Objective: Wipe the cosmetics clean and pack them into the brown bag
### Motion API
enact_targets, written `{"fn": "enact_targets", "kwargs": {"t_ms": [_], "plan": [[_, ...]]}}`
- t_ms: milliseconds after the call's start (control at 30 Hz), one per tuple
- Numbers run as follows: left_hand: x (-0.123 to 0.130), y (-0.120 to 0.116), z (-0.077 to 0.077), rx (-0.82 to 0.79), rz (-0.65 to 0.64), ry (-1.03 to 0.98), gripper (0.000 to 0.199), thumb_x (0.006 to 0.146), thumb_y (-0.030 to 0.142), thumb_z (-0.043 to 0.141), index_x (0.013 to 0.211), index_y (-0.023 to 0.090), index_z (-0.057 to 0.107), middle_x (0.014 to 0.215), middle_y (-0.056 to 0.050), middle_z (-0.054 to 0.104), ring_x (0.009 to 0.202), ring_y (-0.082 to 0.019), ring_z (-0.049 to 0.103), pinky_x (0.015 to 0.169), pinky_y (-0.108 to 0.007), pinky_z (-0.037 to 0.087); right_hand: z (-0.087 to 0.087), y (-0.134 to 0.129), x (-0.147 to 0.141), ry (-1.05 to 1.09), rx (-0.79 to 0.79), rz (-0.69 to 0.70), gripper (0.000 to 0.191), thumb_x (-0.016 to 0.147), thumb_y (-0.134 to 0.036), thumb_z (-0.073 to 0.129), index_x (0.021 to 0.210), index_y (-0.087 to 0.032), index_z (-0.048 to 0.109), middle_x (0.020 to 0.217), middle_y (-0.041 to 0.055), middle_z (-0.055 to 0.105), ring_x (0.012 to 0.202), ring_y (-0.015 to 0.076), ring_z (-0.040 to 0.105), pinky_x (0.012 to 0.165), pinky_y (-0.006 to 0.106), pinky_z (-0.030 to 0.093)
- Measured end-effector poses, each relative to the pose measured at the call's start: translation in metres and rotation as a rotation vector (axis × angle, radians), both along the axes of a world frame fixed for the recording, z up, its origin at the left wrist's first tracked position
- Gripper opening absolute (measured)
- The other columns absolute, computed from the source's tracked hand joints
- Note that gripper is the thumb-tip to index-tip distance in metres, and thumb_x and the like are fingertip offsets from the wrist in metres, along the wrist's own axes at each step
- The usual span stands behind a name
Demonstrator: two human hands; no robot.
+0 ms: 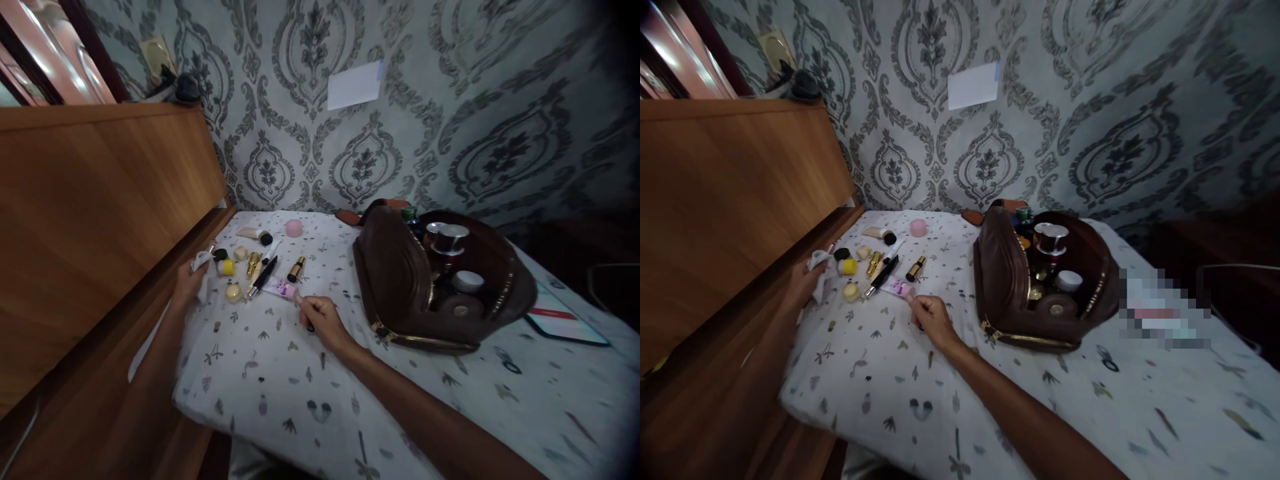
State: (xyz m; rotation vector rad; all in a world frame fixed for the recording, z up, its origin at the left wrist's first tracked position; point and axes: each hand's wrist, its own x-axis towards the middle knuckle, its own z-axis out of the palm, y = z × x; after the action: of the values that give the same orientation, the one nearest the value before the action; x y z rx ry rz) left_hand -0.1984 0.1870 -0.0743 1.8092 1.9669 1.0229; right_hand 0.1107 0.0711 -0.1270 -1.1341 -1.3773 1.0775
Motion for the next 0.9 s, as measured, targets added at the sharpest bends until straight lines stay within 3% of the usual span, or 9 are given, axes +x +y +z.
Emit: {"fn": "enact_targets", "kwargs": {"t_ms": [133, 267, 400, 567, 900], "plan": [[0.037, -0.025, -0.004, -0.029, -0.309, -0.005, 0.041, 0.079, 0.049, 0.053, 0.095, 0.014, 0.067, 0.079, -0.004, 0.069, 0.076, -0.022, 0.064, 0.068, -0.029, 0.049, 0.001, -0.001, 0.0, 0.012, 0.001, -0.009, 0.062, 0.085, -0.069, 0.05, 0.049, -0.018, 0.05, 0.045, -0.002, 0.045, 0.046, 0.0097, 0.041, 0.05, 0.024, 0.032], [0.065, -0.05, -0.003, -0.046, -0.526, 0.108, 0.032, 0.078, 0.039, 0.058, 0.101, 0.019, 0.069, 0.095, -0.005, 0.074, 0.09, -0.025, 0.065, 0.082, -0.034, 0.048, 0.002, -0.004, 0.0, 0.037, -0.002, -0.035, 0.06, 0.086, -0.067, 0.05, 0.051, -0.018, 0.051, 0.046, -0.0023, 0.046, 0.045, 0.0094, 0.041, 0.049, 0.024, 0.033], [0.07, -0.069, 0.003, -0.048, -0.563, 0.215, 0.035, 0.076, 0.023, 0.057, 0.109, 0.022, 0.068, 0.111, -0.007, 0.073, 0.103, -0.029, 0.064, 0.09, -0.039, 0.046, 0.004, -0.005, 0.001, 0.069, -0.005, -0.069, 0.057, 0.087, -0.063, 0.051, 0.053, -0.018, 0.052, 0.047, -0.0028, 0.046, 0.046, 0.0092, 0.041, 0.049, 0.023, 0.033], [0.065, -0.081, 0.009, -0.075, -0.593, 0.418, 0.05, 0.072, 0.008, 0.054, 0.118, 0.023, 0.065, 0.12, -0.006, 0.07, 0.111, -0.027, 0.063, 0.096, -0.037, 0.046, 0.003, -0.004, 0.001, 0.095, -0.023, -0.064, 0.054, 0.085, -0.064, 0.054, 0.057, -0.018, 0.053, 0.049, -0.0031, 0.047, 0.046, 0.0092, 0.042, 0.048, 0.023, 0.034], [0.079, -0.09, 0.025, -0.175, -0.543, 0.737, 0.057, 0.076, 0.004, 0.053, 0.129, 0.025, 0.058, 0.118, -0.008, 0.064, 0.108, -0.028, 0.065, 0.084, -0.034, 0.05, 0.0, -0.002, 0.0, 0.08, -0.022, -0.039, 0.053, 0.085, -0.064, 0.052, 0.059, -0.017, 0.054, 0.05, -0.0035, 0.046, 0.044, 0.0082, 0.042, 0.046, 0.021, 0.032]]}}
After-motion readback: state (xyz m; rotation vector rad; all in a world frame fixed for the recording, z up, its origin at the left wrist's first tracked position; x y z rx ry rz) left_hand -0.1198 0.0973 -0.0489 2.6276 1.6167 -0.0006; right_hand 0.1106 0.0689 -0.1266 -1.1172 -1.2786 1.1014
